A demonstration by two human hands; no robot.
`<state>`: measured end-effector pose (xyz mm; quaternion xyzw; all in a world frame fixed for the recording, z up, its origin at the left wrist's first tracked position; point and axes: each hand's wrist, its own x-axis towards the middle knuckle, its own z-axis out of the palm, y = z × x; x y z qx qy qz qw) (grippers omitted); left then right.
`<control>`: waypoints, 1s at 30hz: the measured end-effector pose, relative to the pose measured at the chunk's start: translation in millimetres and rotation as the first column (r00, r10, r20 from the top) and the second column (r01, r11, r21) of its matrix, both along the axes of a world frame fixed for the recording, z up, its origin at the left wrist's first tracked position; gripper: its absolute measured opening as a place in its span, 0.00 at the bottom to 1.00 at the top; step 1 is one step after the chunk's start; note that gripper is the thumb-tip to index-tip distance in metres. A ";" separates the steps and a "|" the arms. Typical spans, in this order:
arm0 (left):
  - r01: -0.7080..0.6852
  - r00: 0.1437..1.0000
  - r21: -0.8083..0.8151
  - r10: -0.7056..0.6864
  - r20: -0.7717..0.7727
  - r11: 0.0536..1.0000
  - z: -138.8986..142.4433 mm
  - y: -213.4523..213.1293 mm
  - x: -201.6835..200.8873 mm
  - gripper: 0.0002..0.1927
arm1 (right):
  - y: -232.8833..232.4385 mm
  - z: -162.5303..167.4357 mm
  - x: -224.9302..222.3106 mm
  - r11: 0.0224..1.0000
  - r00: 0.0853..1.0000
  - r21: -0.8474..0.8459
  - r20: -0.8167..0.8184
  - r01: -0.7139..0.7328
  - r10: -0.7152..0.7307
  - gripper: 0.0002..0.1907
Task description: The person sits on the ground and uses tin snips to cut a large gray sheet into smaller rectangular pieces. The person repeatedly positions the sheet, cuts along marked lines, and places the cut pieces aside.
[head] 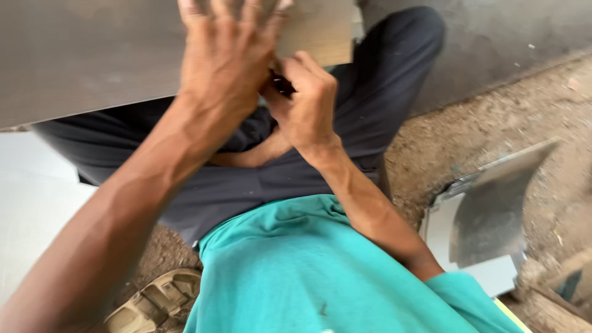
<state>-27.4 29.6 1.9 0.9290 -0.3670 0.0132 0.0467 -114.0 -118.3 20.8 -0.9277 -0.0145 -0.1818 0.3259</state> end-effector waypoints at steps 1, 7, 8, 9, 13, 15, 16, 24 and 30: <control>0.022 1.000 -0.004 -0.022 0.020 1.000 1.3 -0.3 1.1 0.49 | -3.1 0.5 0.7 0.999 0.999 0.039 -0.006 -0.039 0.039 0.08; 0.047 0.998 -0.028 -0.046 0.038 0.999 13.6 -2.0 3.4 0.49 | -131.2 8.5 -28.4 0.810 0.914 0.425 -0.153 0.404 -0.376 0.11; 0.034 0.997 -0.032 -0.032 0.069 0.999 16.0 -3.4 4.1 0.48 | -142.6 3.6 -36.0 0.746 0.924 0.546 -0.189 0.381 -0.333 0.12; 0.028 0.995 -0.018 -0.026 0.099 0.999 18.5 -3.5 4.5 0.48 | -144.7 -4.7 -44.4 0.651 0.930 0.666 -0.228 0.364 -0.287 0.13; 0.017 0.999 0.015 -0.017 0.029 1.000 28.7 -3.9 4.8 0.51 | -116.3 -21.4 -55.5 0.770 0.969 0.591 -0.186 0.241 -0.160 0.16; 0.034 0.999 0.017 -0.034 -0.001 0.999 32.5 -3.4 4.8 0.52 | -97.2 -14.9 -50.5 0.671 0.964 0.696 -0.240 0.255 -0.117 0.15; 0.035 0.999 0.010 -0.035 0.011 0.999 33.1 -3.3 4.8 0.51 | -89.7 -9.8 -47.8 0.647 0.952 0.706 -0.281 0.289 -0.119 0.14; -0.002 0.998 0.001 0.002 0.067 1.000 20.9 -11.0 10.3 0.49 | -85.1 3.9 -35.5 0.509 0.979 0.843 -0.203 0.175 0.000 0.28; -0.005 0.994 0.041 0.010 -0.110 0.999 21.6 -9.3 6.6 0.50 | -68.7 -14.7 -42.3 0.886 0.967 0.389 -0.143 0.253 -0.213 0.12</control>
